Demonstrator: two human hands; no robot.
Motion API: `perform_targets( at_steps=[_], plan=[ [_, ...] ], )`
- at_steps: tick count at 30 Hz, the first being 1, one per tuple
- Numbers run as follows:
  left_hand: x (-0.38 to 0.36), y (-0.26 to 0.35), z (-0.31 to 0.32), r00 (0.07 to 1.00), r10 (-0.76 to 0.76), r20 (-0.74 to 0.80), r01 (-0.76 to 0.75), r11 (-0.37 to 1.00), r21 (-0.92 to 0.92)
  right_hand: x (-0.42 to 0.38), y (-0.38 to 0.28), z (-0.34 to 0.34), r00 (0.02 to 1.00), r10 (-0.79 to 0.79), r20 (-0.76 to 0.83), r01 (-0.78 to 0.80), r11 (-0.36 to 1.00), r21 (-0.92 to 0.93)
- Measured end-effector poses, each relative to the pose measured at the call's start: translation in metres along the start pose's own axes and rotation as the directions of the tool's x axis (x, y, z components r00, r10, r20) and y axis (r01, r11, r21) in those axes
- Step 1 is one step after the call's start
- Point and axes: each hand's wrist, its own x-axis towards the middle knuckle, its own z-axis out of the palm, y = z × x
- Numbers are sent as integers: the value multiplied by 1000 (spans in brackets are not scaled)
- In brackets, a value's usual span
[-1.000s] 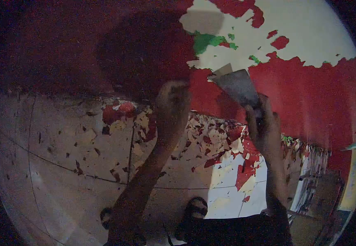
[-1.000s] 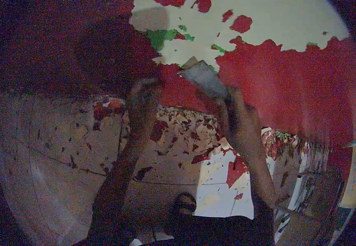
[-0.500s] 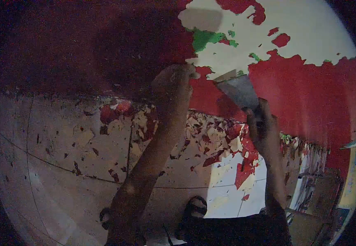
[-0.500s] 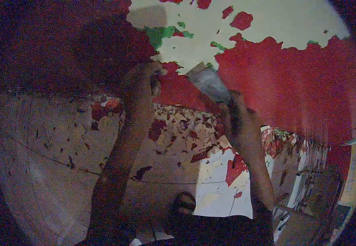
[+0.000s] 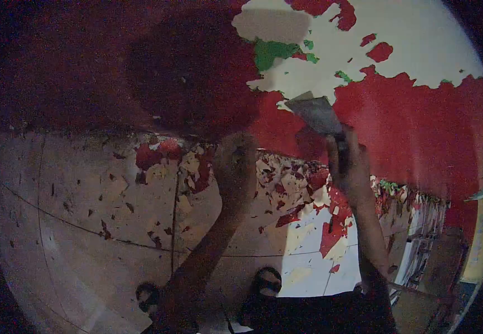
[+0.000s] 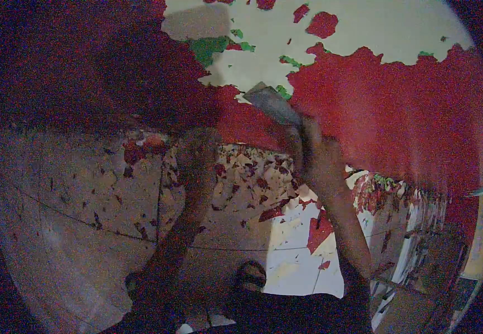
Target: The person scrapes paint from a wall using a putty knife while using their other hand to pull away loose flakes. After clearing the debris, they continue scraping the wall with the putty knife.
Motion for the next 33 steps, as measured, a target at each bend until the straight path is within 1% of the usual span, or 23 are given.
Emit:
perform_targets(
  at_steps=[1,2,4,5,6,7,8,10,11,12,15,17,18,20,21,23,24,26,27,30,32,33],
  plan=[
    [0,-2,1,1000,4,-27,-4,1000,-3,2,4,3,999,-42,2,42,998,-54],
    [0,-14,2,995,82,-59,-83,996,-14,5,6,5,996,-86,9,87,990,-107],
    [-3,-8,1,988,120,-98,-121,993,-4,14,-1,14,952,-303,48,307,940,-147],
    [-8,-1,-4,991,87,-103,-85,996,17,17,-4,17,913,-402,65,407,898,-164],
    [-7,10,-9,992,56,-109,-52,998,36,12,-6,9,964,-259,62,264,959,-104],
    [-3,16,-13,994,64,-88,-55,993,104,2,-8,-7,991,-112,71,116,992,-43],
    [2,19,-17,995,71,-70,-58,984,169,-4,-6,-18,995,33,90,-34,999,14],
    [10,31,-17,994,104,17,-104,944,312,-9,12,-17,999,28,-37,-29,1000,-13],
    [19,38,-12,988,126,91,-151,910,387,-12,17,-16,995,28,-97,-31,999,-26],
    [26,41,-6,976,139,167,-201,868,455,-14,14,-16,994,69,-86,-70,998,-1],
    [39,43,23,958,230,169,-283,844,456,-18,7,-19,981,185,-53,-180,980,89],
    [44,53,28,965,177,194,-250,841,480,-21,13,-24,968,251,-11,-246,955,164],
    [46,57,30,967,150,205,-234,839,491,-23,17,-24,976,205,-70,-190,966,174],
    [49,48,28,947,257,192,-319,817,480,-30,28,-19,976,115,-184,-80,979,186],
    [49,45,27,934,307,185,-359,803,477,-33,28,-21,976,156,-152,-124,971,203],
    [51,44,26,920,337,198,-391,820,418,-37,27,-27,968,236,-85,-210,949,236],
    [51,44,26,913,353,203,-406,828,387,-40,32,-24,970,221,-105,-193,955,224],
    [53,44,26,908,354,223,-417,812,408,-47,46,-16,971,187,-151,-155,968,200],
    [53,44,26,905,356,232,-423,804,418,-47,43,-17,972,193,-132,-171,972,164],
    [51,41,26,920,336,204,-393,778,491,-45,28,-23,975,208,-71,-205,978,47],
    [43,30,20,951,223,215,-297,857,421,-41,22,-27,978,208,-27,-209,977,-44],
    [37,23,17,960,166,225,-245,889,387,-38,20,-29,991,122,-49,-125,991,-48]
  ],
)
